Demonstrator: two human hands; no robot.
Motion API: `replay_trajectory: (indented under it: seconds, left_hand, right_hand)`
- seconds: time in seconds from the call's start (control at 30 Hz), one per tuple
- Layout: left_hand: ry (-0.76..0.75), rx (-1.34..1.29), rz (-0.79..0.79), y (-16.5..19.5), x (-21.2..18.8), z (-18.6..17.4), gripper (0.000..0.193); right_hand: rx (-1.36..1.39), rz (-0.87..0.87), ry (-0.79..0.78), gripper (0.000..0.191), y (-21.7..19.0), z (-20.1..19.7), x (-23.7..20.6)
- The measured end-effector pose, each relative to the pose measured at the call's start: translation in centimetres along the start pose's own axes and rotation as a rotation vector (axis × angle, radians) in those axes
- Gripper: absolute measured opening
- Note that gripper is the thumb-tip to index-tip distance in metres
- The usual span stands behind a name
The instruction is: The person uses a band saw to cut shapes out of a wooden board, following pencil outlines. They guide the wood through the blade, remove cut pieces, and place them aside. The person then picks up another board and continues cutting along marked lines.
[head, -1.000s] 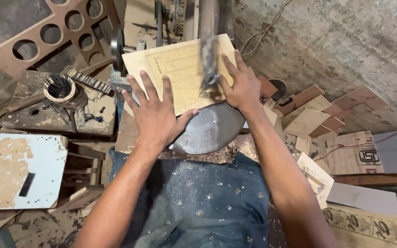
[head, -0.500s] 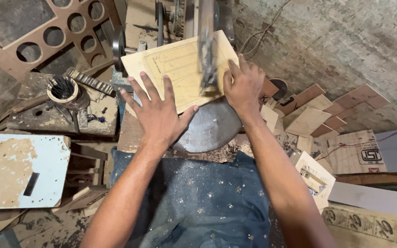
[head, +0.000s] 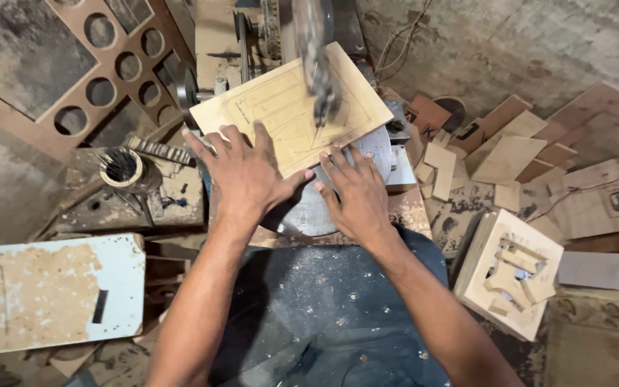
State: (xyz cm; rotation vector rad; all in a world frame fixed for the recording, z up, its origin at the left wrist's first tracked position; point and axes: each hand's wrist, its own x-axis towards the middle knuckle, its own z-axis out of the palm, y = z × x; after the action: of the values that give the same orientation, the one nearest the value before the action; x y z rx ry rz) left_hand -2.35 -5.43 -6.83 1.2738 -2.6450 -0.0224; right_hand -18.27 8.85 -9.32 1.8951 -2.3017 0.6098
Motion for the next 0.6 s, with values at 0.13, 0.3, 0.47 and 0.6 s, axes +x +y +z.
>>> replay_trajectory:
  seconds: [0.13,0.3,0.47,0.6]
  left_hand:
    - [-0.048,0.037,0.022,-0.3,0.0,-1.2,0.135]
    - [-0.081,-0.282,0.185,-3.3,0.7,0.1,0.134]
    - [0.044,-0.469,0.083,-6.5,3.7,2.9,0.081]
    - [0.091,-0.352,0.154,-8.3,5.1,3.6,0.076]
  right_hand:
    - [-0.023,-0.011,0.007,0.051,0.0,-0.4,0.2]
    - [-0.002,-0.013,-0.013,0.050,0.4,0.0,-0.1]
    - [0.013,0.011,-0.052,0.050,1.2,-0.2,0.2]
    - [0.078,0.108,-0.073,0.049,1.1,-0.3,0.4]
